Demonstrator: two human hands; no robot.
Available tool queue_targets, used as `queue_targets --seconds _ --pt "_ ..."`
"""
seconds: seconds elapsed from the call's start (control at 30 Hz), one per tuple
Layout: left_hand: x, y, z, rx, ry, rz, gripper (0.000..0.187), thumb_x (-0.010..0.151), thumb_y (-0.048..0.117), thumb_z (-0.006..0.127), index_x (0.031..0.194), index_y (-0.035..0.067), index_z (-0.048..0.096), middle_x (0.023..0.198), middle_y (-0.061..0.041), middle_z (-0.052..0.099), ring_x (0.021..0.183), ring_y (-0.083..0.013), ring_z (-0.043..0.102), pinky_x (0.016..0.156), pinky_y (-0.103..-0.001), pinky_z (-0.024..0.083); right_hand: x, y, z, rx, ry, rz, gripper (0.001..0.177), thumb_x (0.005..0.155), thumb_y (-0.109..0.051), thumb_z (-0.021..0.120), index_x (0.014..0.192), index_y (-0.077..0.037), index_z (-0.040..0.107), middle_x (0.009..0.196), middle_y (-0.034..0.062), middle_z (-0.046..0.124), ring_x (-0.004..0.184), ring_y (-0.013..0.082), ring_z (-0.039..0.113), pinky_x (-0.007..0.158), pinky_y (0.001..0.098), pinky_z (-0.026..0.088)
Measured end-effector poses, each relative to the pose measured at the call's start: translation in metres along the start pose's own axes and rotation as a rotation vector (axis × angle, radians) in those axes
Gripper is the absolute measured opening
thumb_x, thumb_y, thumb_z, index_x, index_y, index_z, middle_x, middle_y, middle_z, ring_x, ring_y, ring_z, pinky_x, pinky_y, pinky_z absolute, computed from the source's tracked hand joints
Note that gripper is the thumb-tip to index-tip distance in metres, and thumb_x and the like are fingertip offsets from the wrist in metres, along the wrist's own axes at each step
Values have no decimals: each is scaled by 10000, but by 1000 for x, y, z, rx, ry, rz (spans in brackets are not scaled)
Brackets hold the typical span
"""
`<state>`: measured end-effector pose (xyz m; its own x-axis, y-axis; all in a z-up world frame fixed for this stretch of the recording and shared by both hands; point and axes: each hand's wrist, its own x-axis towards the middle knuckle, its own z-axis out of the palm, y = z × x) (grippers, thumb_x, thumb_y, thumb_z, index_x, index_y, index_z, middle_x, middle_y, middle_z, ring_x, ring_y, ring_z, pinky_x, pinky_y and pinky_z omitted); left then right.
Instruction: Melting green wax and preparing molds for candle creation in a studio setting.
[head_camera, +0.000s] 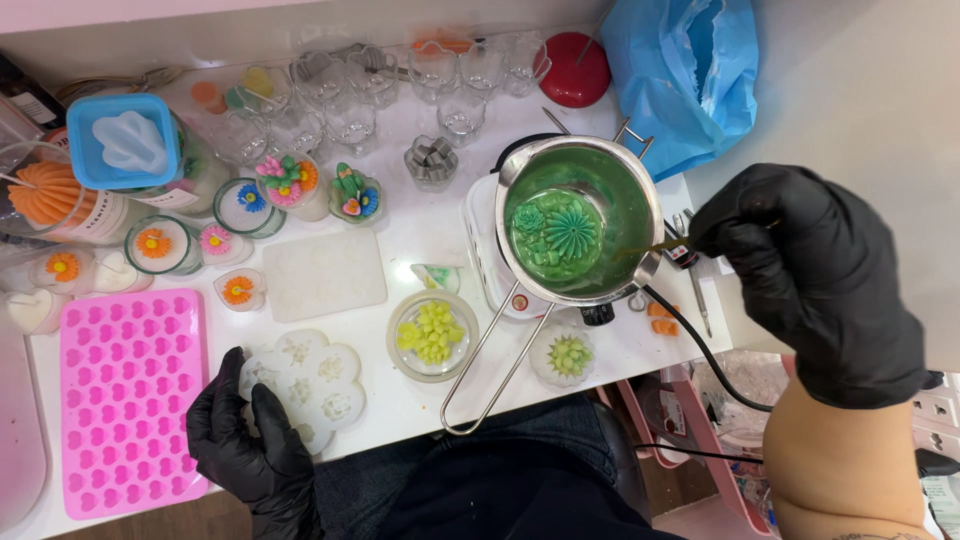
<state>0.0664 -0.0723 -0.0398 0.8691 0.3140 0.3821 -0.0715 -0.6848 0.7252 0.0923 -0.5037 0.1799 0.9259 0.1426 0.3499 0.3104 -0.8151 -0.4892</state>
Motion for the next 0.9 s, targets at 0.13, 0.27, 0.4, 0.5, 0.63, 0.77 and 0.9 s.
queue_targets --seconds 0.13,0.27,0.4,0.5,0.63,0.77,0.9 --pt "1 1 0 12 -4 9 339 1070 40 645 1407 62 675 1169 -109 620 1063 -212 602 920 -312 509 4 2 0 -138 -34 0 71 950 -66 657 990 -69 598 916 97 662 814 301 667 719 381 521" --pt "1 3 0 46 -2 -22 380 1047 43 656 1425 76 684 1148 -103 610 1031 -217 573 889 -324 488 3 -5 -2 -143 -39 -56 51 969 -37 625 1000 -63 593 915 103 652 821 311 665 726 389 520" --pt "1 1 -3 63 -9 -15 410 1033 49 665 1440 85 685 1167 -104 609 1042 -223 571 891 -336 484 4 -3 4 -191 -13 -2 59 999 -45 645 1005 -67 590 917 102 652 823 299 667 744 390 525" --pt "0 4 -1 36 -12 -9 373 1051 60 661 1424 82 675 1171 -103 608 1037 -210 582 911 -331 495 6 -1 6 -224 -11 -30 79 967 -41 653 1005 -42 583 905 126 658 814 327 665 721 401 523" --pt "0 3 -1 11 -5 -11 363 1071 64 652 1433 75 672 1164 -111 607 1060 -215 587 922 -327 500 0 8 5 -36 37 49 51 1007 -74 606 1028 -71 560 921 87 659 819 299 675 743 377 538" --pt "0 0 0 -14 -3 18 324 1090 63 638 1413 60 667 1186 -118 619 1075 -212 605 932 -314 512 0 14 8 -292 -49 25 80 990 -83 682 1026 -91 610 924 96 678 852 335 679 742 399 530" --pt "0 3 -1 4 -8 2 331 1080 57 639 1409 52 673 1168 -122 619 1058 -222 601 947 -329 508 -1 10 -1 -165 -26 45 69 1011 -105 659 1028 -91 594 925 75 671 839 294 681 740 376 532"
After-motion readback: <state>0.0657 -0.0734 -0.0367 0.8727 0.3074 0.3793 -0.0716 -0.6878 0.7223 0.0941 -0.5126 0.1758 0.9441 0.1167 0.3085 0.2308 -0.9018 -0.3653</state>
